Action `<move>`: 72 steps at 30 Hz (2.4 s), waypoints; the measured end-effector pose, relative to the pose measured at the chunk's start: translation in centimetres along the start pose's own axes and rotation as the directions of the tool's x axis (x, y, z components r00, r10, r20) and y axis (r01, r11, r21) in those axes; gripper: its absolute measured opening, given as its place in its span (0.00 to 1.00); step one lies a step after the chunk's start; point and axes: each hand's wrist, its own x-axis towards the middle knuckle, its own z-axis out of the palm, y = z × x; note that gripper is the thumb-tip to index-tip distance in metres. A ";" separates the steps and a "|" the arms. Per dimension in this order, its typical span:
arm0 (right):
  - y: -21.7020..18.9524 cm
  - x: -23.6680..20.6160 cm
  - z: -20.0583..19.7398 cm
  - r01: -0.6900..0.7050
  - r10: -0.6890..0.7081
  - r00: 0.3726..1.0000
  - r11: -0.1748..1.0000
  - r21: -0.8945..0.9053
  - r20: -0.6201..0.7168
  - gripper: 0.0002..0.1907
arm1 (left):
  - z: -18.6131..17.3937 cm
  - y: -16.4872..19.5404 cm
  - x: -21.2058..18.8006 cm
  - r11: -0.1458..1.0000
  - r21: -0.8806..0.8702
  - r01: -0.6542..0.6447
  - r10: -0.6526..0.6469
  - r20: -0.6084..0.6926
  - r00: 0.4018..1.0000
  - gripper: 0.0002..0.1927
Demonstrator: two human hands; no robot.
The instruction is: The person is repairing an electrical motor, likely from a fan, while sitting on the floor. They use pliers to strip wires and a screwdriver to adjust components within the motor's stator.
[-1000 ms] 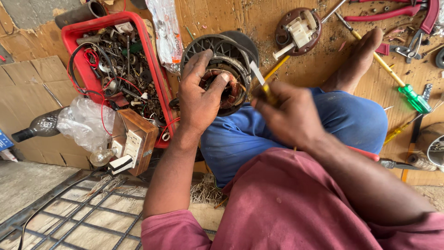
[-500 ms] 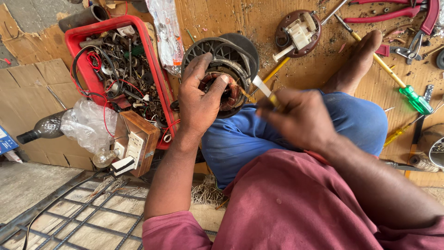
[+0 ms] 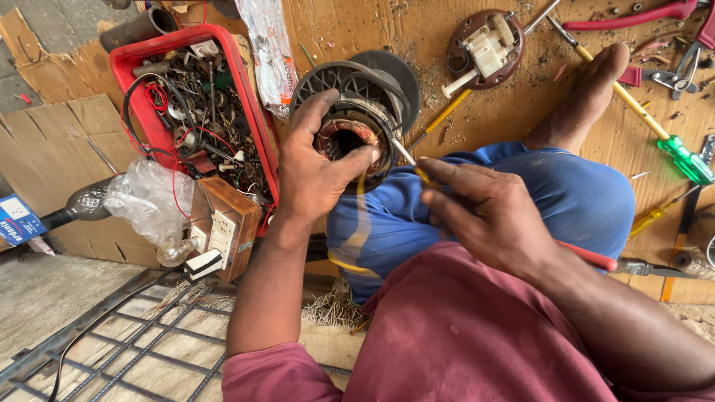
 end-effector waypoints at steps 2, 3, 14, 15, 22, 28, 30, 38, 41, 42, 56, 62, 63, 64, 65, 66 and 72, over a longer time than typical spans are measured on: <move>0.0 0.5 0.5 -0.013 0.008 0.998 0.997 -0.077 -0.062 0.18 | 0.0 0.1 0.0 0.999 -0.035 0.036 -0.036 0.004 0.999 0.40; 0.1 0.8 0.8 -0.022 0.011 0.996 0.993 -0.115 -0.091 0.16 | 0.0 0.1 0.0 0.997 -0.051 0.055 -0.055 0.006 0.998 0.40; 0.3 2.2 0.9 -0.168 0.168 0.986 0.984 0.054 0.005 0.17 | 0.0 -0.3 0.4 0.995 -0.095 0.039 -0.034 0.054 0.998 0.41; 0.2 2.2 0.8 -0.177 0.177 0.984 0.983 0.048 0.002 0.17 | 0.0 -0.4 0.4 0.996 -0.080 0.041 -0.037 0.056 0.998 0.41; 0.0 2.7 0.3 -0.152 0.152 0.988 0.988 0.030 -0.008 0.16 | -0.2 -0.1 0.6 0.993 -0.113 0.041 -0.030 0.095 0.995 0.44; 0.5 2.4 0.0 -0.133 0.135 0.990 0.989 0.058 -0.045 0.19 | 0.2 0.5 -0.2 0.988 -0.136 0.073 -0.074 0.004 0.997 0.42; 0.8 2.6 -0.2 -0.105 0.119 0.991 0.973 0.207 -0.056 0.26 | 0.4 1.0 -1.2 0.985 0.142 -0.102 0.117 -0.106 0.987 0.35; 1.1 6.9 1.6 0.325 -0.366 0.928 0.885 -0.332 -0.069 0.12 | 1.8 1.6 -3.9 0.903 0.398 -0.159 0.238 -0.159 0.958 0.15; 0.4 7.3 2.4 0.396 -0.455 0.891 0.768 -0.504 0.007 0.14 | 1.8 1.3 -3.7 0.915 0.370 -0.163 0.243 -0.183 0.952 0.14; 0.1 7.3 2.6 0.390 -0.456 0.889 0.722 -0.572 0.031 0.15 | 1.8 1.2 -3.6 0.915 0.367 -0.168 0.248 -0.182 0.952 0.13; 0.0 8.0 3.4 0.477 -0.547 0.834 0.643 -0.598 0.077 0.14 | 1.1 1.4 -3.1 0.824 0.504 -0.260 0.333 -0.058 0.941 0.05; 0.5 8.4 3.4 0.480 -0.531 0.845 0.697 -0.532 0.066 0.18 | 1.3 0.4 -2.4 0.880 0.394 -0.264 0.316 -0.072 0.946 0.04; 0.6 8.5 3.3 0.477 -0.521 0.850 0.705 -0.525 0.073 0.17 | 1.2 0.3 -2.4 0.883 0.386 -0.266 0.315 -0.068 0.947 0.04; 0.6 8.6 3.3 0.468 -0.510 0.857 0.716 -0.517 0.069 0.16 | 1.2 0.2 -2.4 0.890 0.375 -0.260 0.308 -0.071 0.949 0.04; 0.6 8.7 3.2 0.460 -0.500 0.864 0.728 -0.509 0.066 0.16 | 1.2 0.1 -2.4 0.895 0.365 -0.255 0.301 -0.075 0.951 0.05; 0.6 8.8 3.2 0.451 -0.489 0.870 0.739 -0.501 0.063 0.15 | 1.1 0.0 -2.4 0.901 0.355 -0.249 0.294 -0.079 0.952 0.05; 0.0 9.7 2.5 0.380 -0.362 0.923 0.802 -0.461 0.130 0.09 | 0.8 0.3 -2.5 0.870 0.420 -0.258 0.314 -0.068 0.947 0.06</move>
